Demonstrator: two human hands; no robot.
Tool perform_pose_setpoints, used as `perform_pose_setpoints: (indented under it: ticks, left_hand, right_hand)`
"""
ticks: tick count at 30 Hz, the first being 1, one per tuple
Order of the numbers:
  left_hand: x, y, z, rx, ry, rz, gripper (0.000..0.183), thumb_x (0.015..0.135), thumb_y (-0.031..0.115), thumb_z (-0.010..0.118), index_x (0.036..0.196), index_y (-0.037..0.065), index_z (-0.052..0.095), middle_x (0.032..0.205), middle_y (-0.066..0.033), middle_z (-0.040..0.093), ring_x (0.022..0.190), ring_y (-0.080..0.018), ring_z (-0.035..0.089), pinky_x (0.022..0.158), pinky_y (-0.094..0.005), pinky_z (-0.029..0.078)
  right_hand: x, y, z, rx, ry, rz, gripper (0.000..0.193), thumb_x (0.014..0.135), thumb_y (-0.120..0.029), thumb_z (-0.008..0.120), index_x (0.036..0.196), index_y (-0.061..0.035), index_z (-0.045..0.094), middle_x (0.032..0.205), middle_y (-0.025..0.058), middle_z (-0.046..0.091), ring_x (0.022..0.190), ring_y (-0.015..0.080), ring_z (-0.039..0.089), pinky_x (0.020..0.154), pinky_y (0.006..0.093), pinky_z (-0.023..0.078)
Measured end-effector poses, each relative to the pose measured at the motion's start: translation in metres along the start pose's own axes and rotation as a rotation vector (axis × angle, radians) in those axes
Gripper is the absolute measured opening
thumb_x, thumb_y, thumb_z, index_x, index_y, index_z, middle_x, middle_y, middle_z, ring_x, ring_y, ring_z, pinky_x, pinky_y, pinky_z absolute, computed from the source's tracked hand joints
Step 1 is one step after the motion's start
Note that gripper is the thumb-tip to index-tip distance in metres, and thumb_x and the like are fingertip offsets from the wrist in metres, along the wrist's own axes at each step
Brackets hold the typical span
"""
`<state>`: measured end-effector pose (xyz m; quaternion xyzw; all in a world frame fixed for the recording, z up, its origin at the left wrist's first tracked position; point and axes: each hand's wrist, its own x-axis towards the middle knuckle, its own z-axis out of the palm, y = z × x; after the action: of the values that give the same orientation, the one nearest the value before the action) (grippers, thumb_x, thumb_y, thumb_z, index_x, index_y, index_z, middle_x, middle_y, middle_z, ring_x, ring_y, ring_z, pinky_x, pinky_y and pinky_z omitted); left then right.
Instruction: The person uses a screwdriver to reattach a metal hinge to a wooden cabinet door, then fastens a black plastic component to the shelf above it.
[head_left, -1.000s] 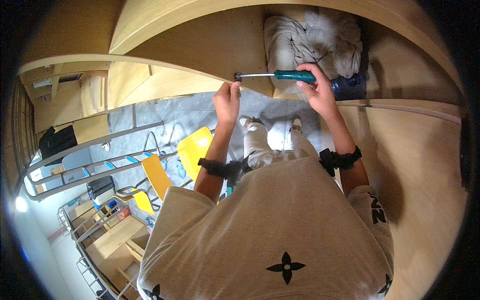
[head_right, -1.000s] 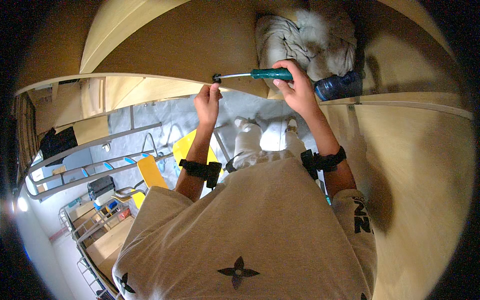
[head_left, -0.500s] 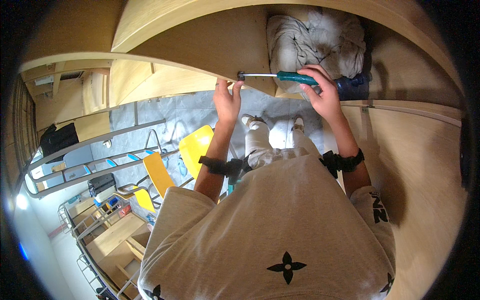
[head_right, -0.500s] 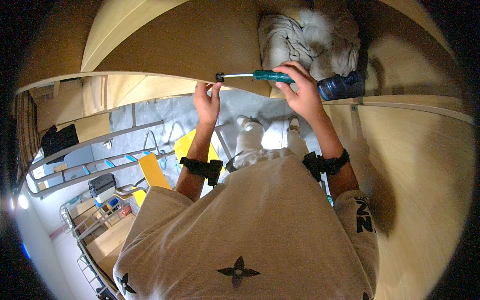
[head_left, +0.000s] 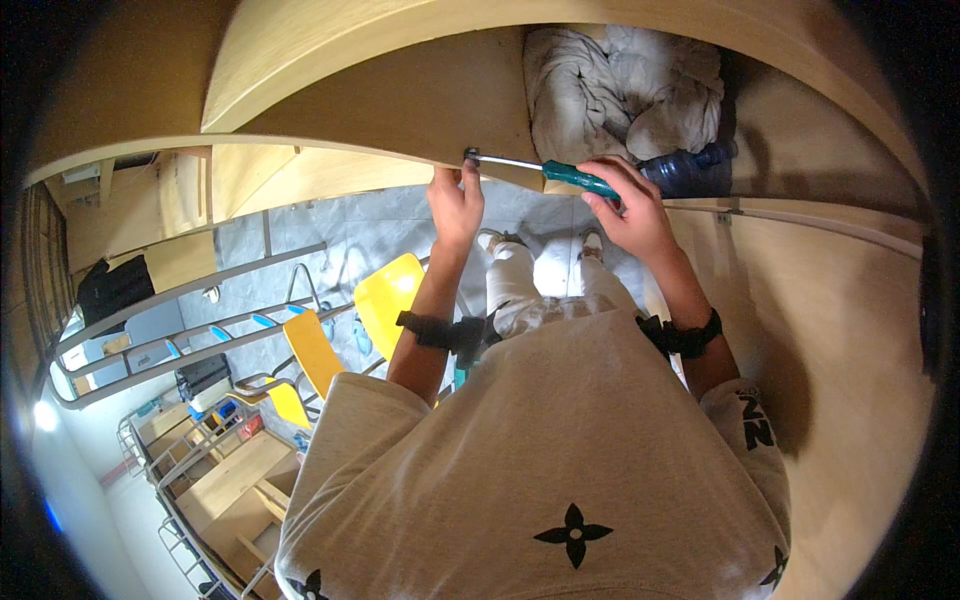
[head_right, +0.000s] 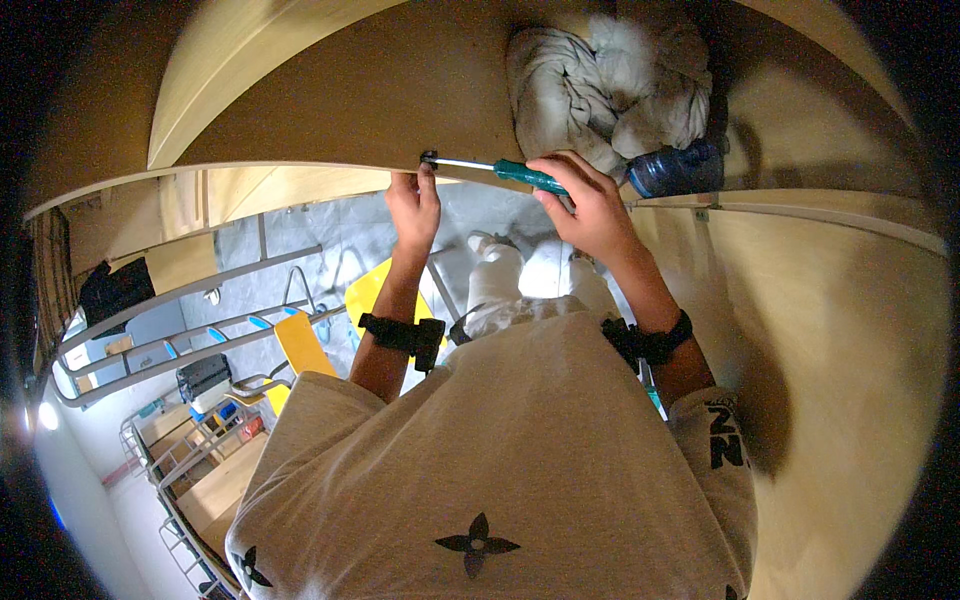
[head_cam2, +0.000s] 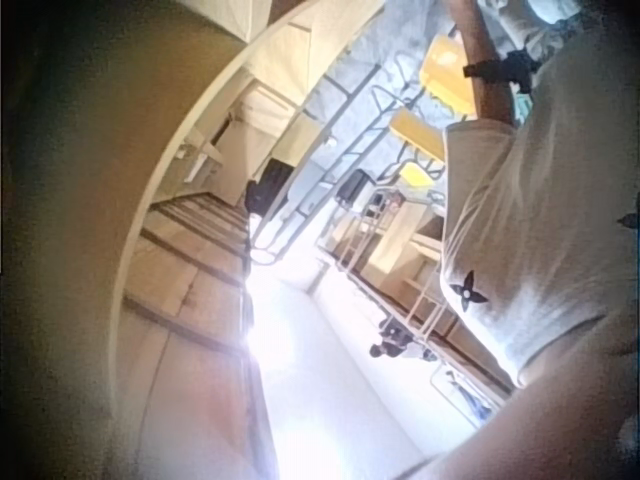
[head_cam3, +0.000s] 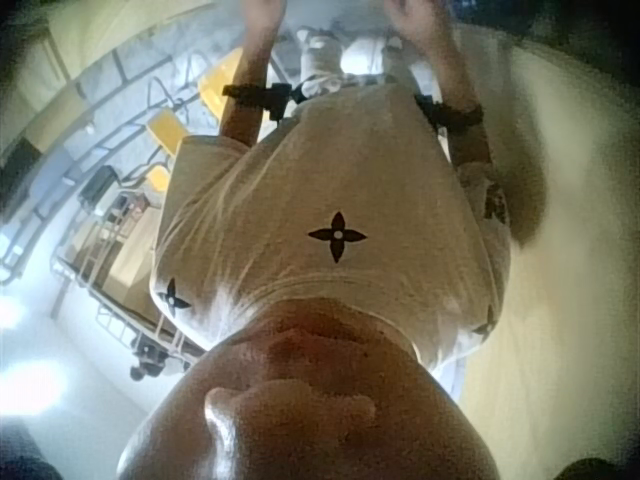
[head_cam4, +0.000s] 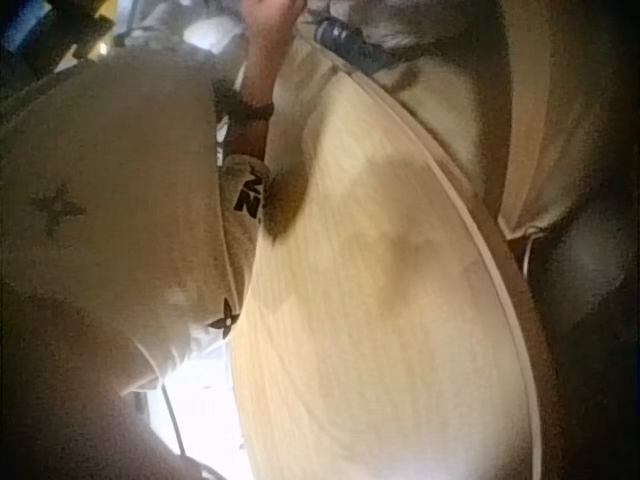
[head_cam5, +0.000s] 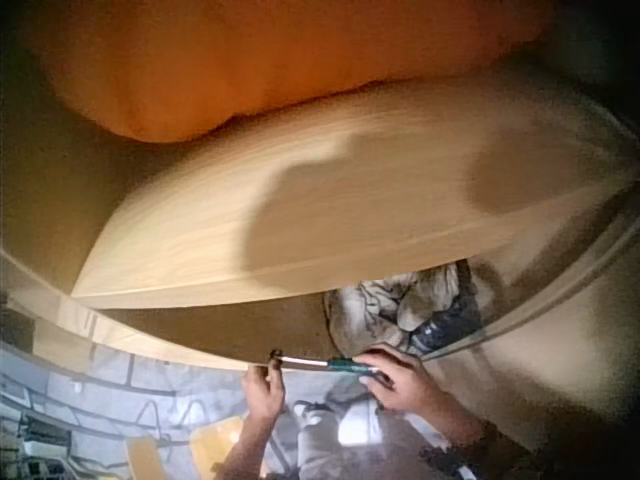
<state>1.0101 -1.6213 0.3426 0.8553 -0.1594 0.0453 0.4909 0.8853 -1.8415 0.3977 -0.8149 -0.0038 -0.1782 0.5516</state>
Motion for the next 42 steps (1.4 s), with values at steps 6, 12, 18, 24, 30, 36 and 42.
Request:
perform_pose_setpoints:
  ticks: [6,12,18,24,30,36,42]
  left_hand:
    - [-0.002,0.001,-0.004,-0.047,0.009,0.043,0.020,0.086,0.006,0.055,0.103,-0.004,0.051,0.081,-0.0211,0.064,0.071,-0.0244,0.065,0.062,-0.0308,0.048]
    - [0.002,0.010,-0.018,-0.120,-0.054,-0.034,0.020,0.084,0.007,0.062,0.097,-0.005,0.054,0.083,-0.0165,0.066,0.074,-0.0188,0.064,0.064,-0.0280,0.049]
    - [-0.023,0.006,-0.031,-0.751,-0.221,-0.715,0.026,0.091,0.017,0.047,0.102,-0.006,0.052,0.101,-0.0187,0.061,0.089,-0.0296,0.062,0.080,-0.0363,0.051]
    - [-0.017,0.039,-0.003,-1.187,-0.243,-0.757,0.024,0.096,0.016,0.037,0.105,-0.003,0.049,0.105,-0.0187,0.059,0.099,-0.0285,0.059,0.087,-0.0391,0.049]
    - [-0.017,0.038,0.005,-1.364,-0.162,-0.823,0.026,0.097,0.022,0.038,0.104,0.000,0.051,0.089,-0.0090,0.057,0.088,-0.0232,0.059,0.084,-0.0387,0.050]
    - [-0.014,0.017,-0.002,-1.524,-0.320,-0.881,0.024,0.096,0.024,0.043,0.105,0.004,0.052,0.090,-0.0047,0.057,0.076,-0.0181,0.053,0.076,-0.0326,0.047]
    - [-0.009,0.020,-0.016,-1.518,-0.426,-1.006,0.027,0.094,0.024,0.046,0.112,0.004,0.051,0.093,-0.0026,0.058,0.078,-0.0161,0.049,0.074,-0.0293,0.043]
  right_hand:
    - [0.004,-0.002,0.002,-0.044,0.037,-0.080,0.028,0.075,0.000,0.063,0.102,0.0011,0.058,0.091,0.0161,0.061,0.079,0.0298,0.061,0.067,0.0337,0.048]
    - [0.000,-0.011,-0.002,-0.019,0.147,-0.003,0.025,0.078,-0.005,0.064,0.102,0.0003,0.060,0.083,0.0130,0.062,0.067,0.0206,0.060,0.059,0.0281,0.047]
    - [-0.027,-0.003,0.009,0.111,0.100,0.231,0.027,0.080,-0.012,0.065,0.105,-0.0009,0.061,0.078,0.0102,0.064,0.063,0.0119,0.058,0.057,0.0240,0.045]
    - [-0.034,0.000,0.023,0.082,0.132,0.248,0.029,0.079,-0.015,0.067,0.103,-0.0002,0.061,0.080,0.0132,0.065,0.063,0.0187,0.060,0.058,0.0273,0.047]
    - [-0.037,-0.021,0.038,-0.068,-0.011,0.090,0.036,0.080,-0.017,0.066,0.110,-0.0016,0.055,0.091,0.0207,0.062,0.078,0.0357,0.063,0.067,0.0382,0.050]
    - [-0.053,-0.030,0.075,0.047,-0.155,0.326,0.034,0.086,-0.019,0.059,0.112,-0.0004,0.051,0.080,0.0191,0.060,0.069,0.0315,0.060,0.063,0.0363,0.046]
    - [-0.050,-0.063,0.098,0.076,-0.118,0.559,0.026,0.090,-0.021,0.050,0.106,0.0004,0.049,0.083,0.0241,0.059,0.077,0.0397,0.059,0.068,0.0430,0.045]
